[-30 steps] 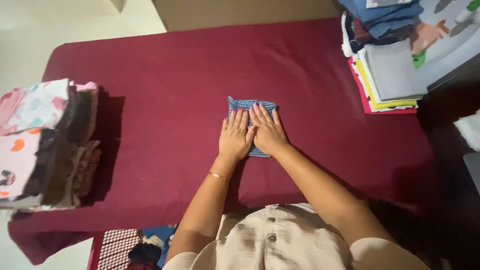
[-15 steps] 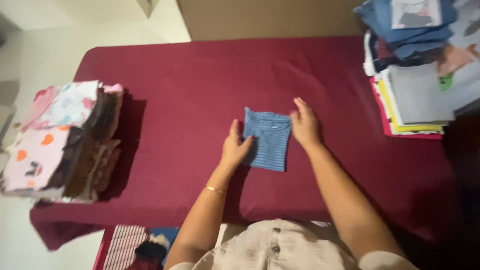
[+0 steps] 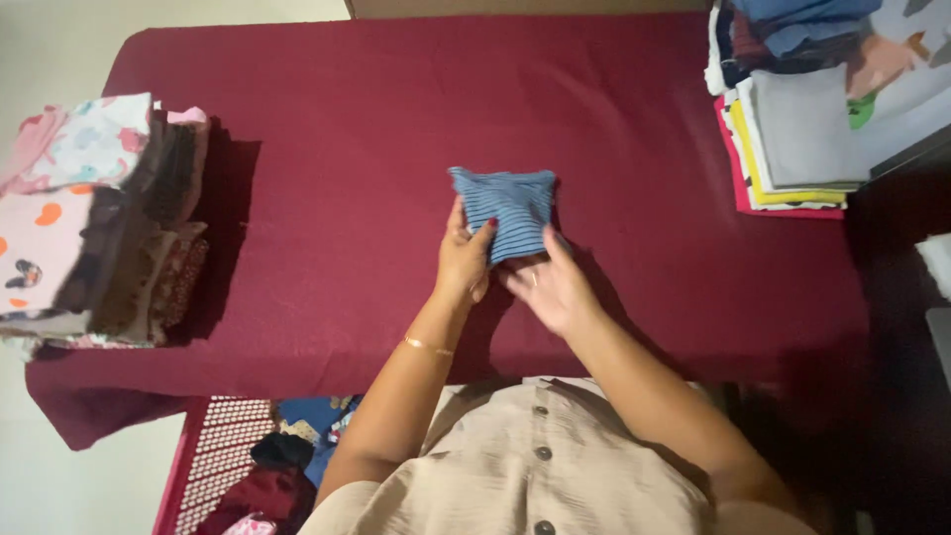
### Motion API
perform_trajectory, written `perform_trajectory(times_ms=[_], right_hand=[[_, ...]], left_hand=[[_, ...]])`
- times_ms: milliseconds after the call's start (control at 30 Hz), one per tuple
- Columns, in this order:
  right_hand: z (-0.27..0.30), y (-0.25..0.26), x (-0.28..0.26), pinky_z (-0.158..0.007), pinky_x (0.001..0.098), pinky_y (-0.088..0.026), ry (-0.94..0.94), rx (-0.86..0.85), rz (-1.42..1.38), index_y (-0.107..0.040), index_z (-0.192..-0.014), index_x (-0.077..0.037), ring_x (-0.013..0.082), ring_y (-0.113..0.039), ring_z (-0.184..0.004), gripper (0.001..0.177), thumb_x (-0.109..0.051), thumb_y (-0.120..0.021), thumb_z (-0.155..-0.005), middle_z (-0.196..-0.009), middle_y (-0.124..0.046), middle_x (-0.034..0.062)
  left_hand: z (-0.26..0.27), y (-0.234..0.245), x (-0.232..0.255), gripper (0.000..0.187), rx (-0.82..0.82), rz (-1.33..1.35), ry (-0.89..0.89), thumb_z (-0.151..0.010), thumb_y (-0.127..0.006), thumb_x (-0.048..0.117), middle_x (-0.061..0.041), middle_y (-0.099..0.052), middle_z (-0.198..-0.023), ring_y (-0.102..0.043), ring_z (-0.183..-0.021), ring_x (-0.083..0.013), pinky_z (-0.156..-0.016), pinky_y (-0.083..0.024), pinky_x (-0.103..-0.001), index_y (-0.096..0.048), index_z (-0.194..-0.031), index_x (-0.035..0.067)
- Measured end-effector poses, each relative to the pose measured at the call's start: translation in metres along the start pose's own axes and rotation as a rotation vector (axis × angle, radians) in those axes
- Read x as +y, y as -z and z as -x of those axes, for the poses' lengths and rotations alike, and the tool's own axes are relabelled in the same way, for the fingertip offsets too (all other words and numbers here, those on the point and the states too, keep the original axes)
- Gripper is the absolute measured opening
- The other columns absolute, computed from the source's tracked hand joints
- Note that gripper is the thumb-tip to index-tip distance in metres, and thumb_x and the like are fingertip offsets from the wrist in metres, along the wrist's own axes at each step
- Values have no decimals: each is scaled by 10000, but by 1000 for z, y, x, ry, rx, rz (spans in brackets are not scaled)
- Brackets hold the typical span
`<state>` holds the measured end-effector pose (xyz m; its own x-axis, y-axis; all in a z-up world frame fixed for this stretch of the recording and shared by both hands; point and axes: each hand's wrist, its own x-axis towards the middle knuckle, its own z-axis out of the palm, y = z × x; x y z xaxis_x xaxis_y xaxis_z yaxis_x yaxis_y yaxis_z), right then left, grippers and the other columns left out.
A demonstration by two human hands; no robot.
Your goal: Folding several items of clothing and stacking them neatly.
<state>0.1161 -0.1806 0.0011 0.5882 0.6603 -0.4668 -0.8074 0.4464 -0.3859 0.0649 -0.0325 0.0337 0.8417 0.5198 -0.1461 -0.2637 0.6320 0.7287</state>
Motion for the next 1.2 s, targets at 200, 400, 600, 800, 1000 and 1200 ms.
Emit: perform_trajectory(times_ms=[200,400,600,800,1000,1200], right_hand=[[-17,-43,-39,-1035,474,-524,269,-213,381,-613,-1272,-11,263,-658,-1144,333,-103,-661,-955,-1234,-684,116],[-15,30,-83,-1025,435,-463,196,89,816,-535,-1400,-22,205,-579,-1192,391,-174,-601,-1046,-1313,-657,71],[4,24,-89,-938,434,-541,757,228,1549,-534,-1427,-76,361,-678,-1107,496,-108,-660,-949,-1223,-692,241],[1,39,-84,-913,446,-551,907,325,1640,-566,-1396,-65,396,-699,-1090,460,-81,-652,-945,-1190,-701,253],[11,28,-78,-921,457,-555,1025,328,1675,-607,-1348,-32,412,-687,-1100,409,-95,-676,-950,-1223,-696,254],[14,21,-79,-883,441,-562,1003,340,1705,-613,-1344,-28,397,-705,-1050,412,-112,-685,-948,-1190,-703,250]], left_hand=[[91,-27,16,914,-82,-37,-312,-962,-533,-96,-131,-564,-1409,-621,-1177,-175,-927,-555,-308,-12,-1648,210],[129,57,-53,384,-427,-339,358,-1072,-606,60,-125,-710,-1228,-698,-1072,-208,-900,-601,-361,-576,-1449,-10],[85,-35,-1,284,-423,-1121,-437,-1016,-631,100,-164,-735,-1257,-730,-1139,-329,-994,-576,-393,-699,-1284,37],[14,-64,-68,527,-474,-1615,-631,-1034,-517,349,-218,-524,-1513,-446,-1428,-400,-1183,-336,-521,-548,-1427,-1],[-1,-51,-62,628,-483,-1893,-470,-1050,-377,474,-169,-450,-1566,-355,-1490,-338,-1225,-229,-488,-432,-1515,55],[-18,-7,-28,566,-350,-1981,-523,-1070,-373,408,-138,-429,-1605,-347,-1513,-336,-1255,-235,-487,-448,-1544,109]])
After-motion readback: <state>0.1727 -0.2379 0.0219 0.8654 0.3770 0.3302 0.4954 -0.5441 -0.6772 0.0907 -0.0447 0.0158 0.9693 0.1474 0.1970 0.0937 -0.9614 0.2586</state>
